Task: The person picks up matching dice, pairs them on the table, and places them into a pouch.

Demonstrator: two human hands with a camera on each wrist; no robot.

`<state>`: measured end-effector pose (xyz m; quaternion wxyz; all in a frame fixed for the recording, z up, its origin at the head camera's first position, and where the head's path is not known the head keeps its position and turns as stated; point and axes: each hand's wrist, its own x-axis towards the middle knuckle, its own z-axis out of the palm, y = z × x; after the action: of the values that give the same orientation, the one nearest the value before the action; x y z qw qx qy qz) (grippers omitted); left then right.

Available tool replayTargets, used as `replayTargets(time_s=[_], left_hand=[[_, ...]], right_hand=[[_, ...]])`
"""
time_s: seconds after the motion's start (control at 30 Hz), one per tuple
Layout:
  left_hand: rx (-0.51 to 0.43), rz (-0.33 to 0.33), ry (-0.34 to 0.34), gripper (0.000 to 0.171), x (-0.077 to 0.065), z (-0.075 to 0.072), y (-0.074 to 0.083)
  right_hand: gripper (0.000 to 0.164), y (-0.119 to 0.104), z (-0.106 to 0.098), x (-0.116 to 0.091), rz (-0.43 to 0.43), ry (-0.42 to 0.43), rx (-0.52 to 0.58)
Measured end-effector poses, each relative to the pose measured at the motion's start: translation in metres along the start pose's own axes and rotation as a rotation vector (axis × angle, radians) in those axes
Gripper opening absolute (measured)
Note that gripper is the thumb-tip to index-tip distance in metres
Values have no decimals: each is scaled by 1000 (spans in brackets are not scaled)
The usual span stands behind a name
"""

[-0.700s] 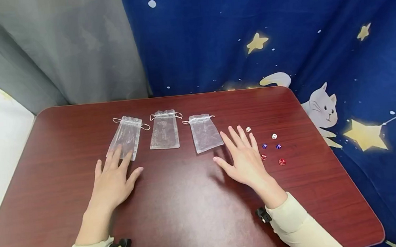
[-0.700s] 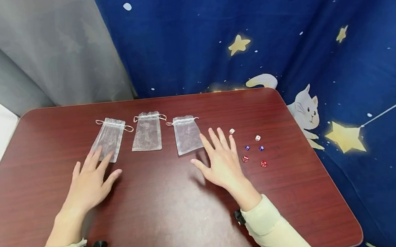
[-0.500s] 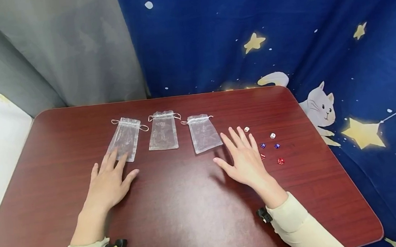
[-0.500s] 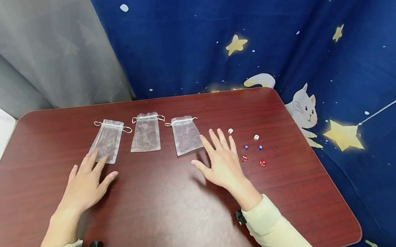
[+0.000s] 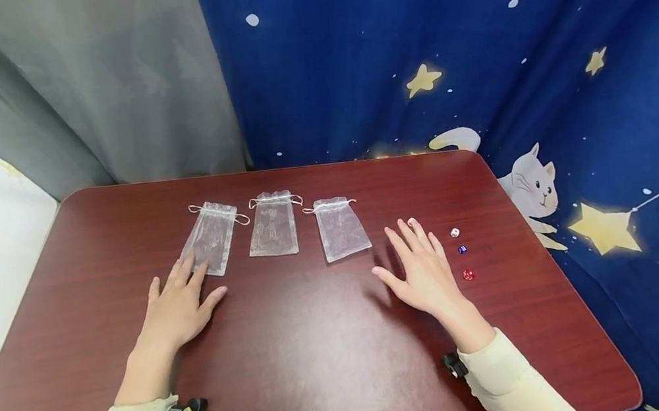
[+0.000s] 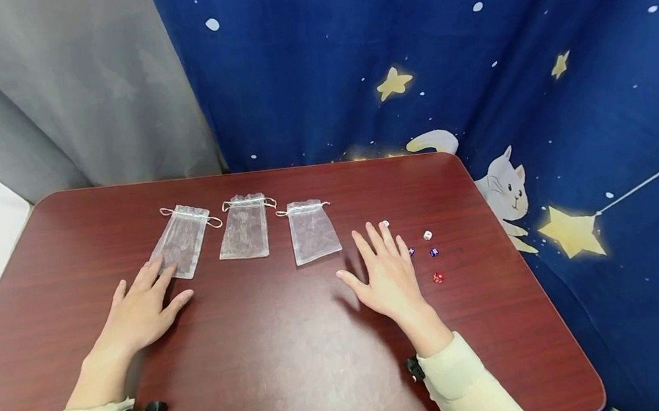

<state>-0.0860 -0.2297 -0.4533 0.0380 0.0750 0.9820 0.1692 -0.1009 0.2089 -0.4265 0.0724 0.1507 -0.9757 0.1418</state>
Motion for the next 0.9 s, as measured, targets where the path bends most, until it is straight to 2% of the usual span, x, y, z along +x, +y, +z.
replayTargets(time_s=[0.2, 0.43, 0.67, 0.9], left_hand=[[11, 0, -34, 78, 2, 3, 2], [51, -26, -41, 80, 5, 5, 5], [36, -53, -51, 86, 5, 6, 7], [31, -51, -54, 88, 9, 10, 6]], right_hand=[[79, 11, -4, -6, 24, 15, 13], [78, 26, -7, -12, 35, 62, 4], [73, 40, -11, -17, 45, 84, 6], [67, 57, -13, -22, 35, 89, 4]])
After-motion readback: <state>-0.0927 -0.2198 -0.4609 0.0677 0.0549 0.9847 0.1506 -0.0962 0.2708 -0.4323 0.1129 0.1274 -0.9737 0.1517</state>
